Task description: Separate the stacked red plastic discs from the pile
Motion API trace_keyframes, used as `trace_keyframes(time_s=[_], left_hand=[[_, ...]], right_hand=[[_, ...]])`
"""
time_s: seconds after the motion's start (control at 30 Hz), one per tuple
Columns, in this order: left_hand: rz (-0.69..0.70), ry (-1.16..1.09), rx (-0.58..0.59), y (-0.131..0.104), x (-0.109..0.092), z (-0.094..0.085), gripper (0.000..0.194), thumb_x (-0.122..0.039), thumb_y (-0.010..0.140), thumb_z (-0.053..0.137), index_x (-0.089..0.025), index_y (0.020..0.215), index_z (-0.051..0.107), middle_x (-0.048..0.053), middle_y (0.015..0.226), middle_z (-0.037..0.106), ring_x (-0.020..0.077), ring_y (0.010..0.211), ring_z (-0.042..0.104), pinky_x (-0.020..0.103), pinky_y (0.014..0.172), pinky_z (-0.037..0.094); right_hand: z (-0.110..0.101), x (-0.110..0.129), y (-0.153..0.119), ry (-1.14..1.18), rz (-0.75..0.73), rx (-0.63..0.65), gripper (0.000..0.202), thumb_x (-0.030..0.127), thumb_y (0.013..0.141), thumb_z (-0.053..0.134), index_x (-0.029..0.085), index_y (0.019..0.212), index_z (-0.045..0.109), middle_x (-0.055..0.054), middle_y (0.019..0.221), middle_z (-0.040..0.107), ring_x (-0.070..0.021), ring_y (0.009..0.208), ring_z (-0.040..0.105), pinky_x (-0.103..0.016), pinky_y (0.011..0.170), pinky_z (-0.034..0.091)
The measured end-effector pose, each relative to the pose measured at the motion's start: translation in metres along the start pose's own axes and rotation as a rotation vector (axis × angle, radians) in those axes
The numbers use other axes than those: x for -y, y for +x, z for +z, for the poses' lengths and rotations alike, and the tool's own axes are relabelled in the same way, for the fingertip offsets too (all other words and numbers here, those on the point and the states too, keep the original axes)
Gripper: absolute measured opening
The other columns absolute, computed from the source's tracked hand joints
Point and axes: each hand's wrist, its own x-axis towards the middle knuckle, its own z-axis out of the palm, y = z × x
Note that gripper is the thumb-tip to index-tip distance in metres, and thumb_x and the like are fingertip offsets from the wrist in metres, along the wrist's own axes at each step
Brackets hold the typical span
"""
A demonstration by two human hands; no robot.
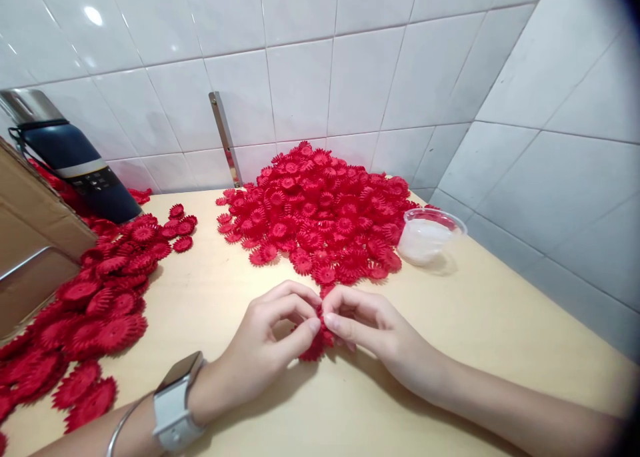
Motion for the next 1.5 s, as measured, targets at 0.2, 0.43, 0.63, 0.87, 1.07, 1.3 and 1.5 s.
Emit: trace_keyframes(time_s=[0.2, 0.43, 0.63, 0.87, 1.07, 1.3, 1.5], left_hand=[[0.001, -0.033, -0.030, 0.0010, 0.0051, 0.0002, 0.009, -0.015, 0.079, 0.052, -0.015, 0.072, 0.057, 0.005, 0.088, 0.056, 0.0145, 0.085, 0.054, 0.025, 0.077, 0.043], [0.006, -0.004, -0.034, -0.0009, 0.0042, 0.0003, 0.009, -0.015, 0.079, 0.051, -0.016, 0.073, 0.057, 0.005, 0.089, 0.057, 0.0148, 0.085, 0.054, 0.025, 0.078, 0.043], [0.004, -0.006, -0.029, 0.0000, 0.0052, 0.0008, 0.011, -0.016, 0.080, 0.050, -0.015, 0.073, 0.058, 0.005, 0.089, 0.056, 0.0145, 0.085, 0.054, 0.025, 0.077, 0.043], [0.006, -0.015, -0.033, -0.0005, 0.0044, 0.0008, 0.012, -0.015, 0.081, 0.049, -0.015, 0.072, 0.057, 0.005, 0.088, 0.056, 0.0144, 0.084, 0.054, 0.025, 0.076, 0.043], [0.013, -0.028, -0.026, -0.0002, 0.0045, 0.0007, 0.014, -0.014, 0.081, 0.048, -0.015, 0.071, 0.057, 0.004, 0.087, 0.056, 0.0137, 0.083, 0.054, 0.024, 0.076, 0.043], [-0.006, -0.025, -0.026, -0.0003, 0.0042, -0.0001, 0.013, -0.013, 0.081, 0.048, -0.015, 0.071, 0.057, 0.004, 0.089, 0.056, 0.0136, 0.085, 0.054, 0.023, 0.077, 0.043], [0.004, -0.006, -0.022, 0.0000, 0.0042, -0.0006, 0.013, -0.013, 0.081, 0.049, -0.014, 0.071, 0.057, 0.004, 0.089, 0.056, 0.0136, 0.085, 0.054, 0.023, 0.077, 0.042]], right_hand=[[0.0014, 0.0015, -0.0016, -0.047, 0.003, -0.032, 0.019, 0.029, 0.077, 0.055, 0.016, 0.065, 0.048, 0.001, 0.062, 0.050, -0.0105, 0.058, 0.047, -0.022, 0.053, 0.035], [0.0009, -0.0022, 0.0005, -0.039, -0.007, -0.056, 0.020, 0.031, 0.074, 0.058, 0.016, 0.066, 0.047, 0.002, 0.061, 0.049, -0.0096, 0.055, 0.045, -0.022, 0.050, 0.034], [0.0021, 0.0004, -0.0005, -0.042, 0.012, -0.090, 0.019, 0.030, 0.072, 0.057, 0.015, 0.064, 0.050, 0.001, 0.058, 0.050, -0.0095, 0.053, 0.043, -0.022, 0.050, 0.033], [0.0013, 0.0010, 0.0021, -0.060, 0.011, -0.094, 0.017, 0.028, 0.073, 0.055, 0.014, 0.063, 0.052, 0.001, 0.058, 0.050, -0.0093, 0.052, 0.042, -0.023, 0.050, 0.033], [0.0010, 0.0006, 0.0002, -0.045, 0.001, -0.081, 0.015, 0.025, 0.073, 0.057, 0.014, 0.064, 0.054, 0.001, 0.058, 0.052, -0.0092, 0.053, 0.046, -0.022, 0.050, 0.037], [0.0025, 0.0029, 0.0017, 0.015, 0.003, -0.072, 0.015, 0.024, 0.074, 0.057, 0.014, 0.064, 0.052, 0.001, 0.057, 0.054, -0.0094, 0.050, 0.051, -0.022, 0.048, 0.042], [0.0017, 0.0013, 0.0014, 0.044, -0.014, -0.058, 0.013, 0.021, 0.074, 0.057, 0.014, 0.064, 0.052, 0.002, 0.058, 0.054, -0.0087, 0.050, 0.052, -0.021, 0.047, 0.043]])
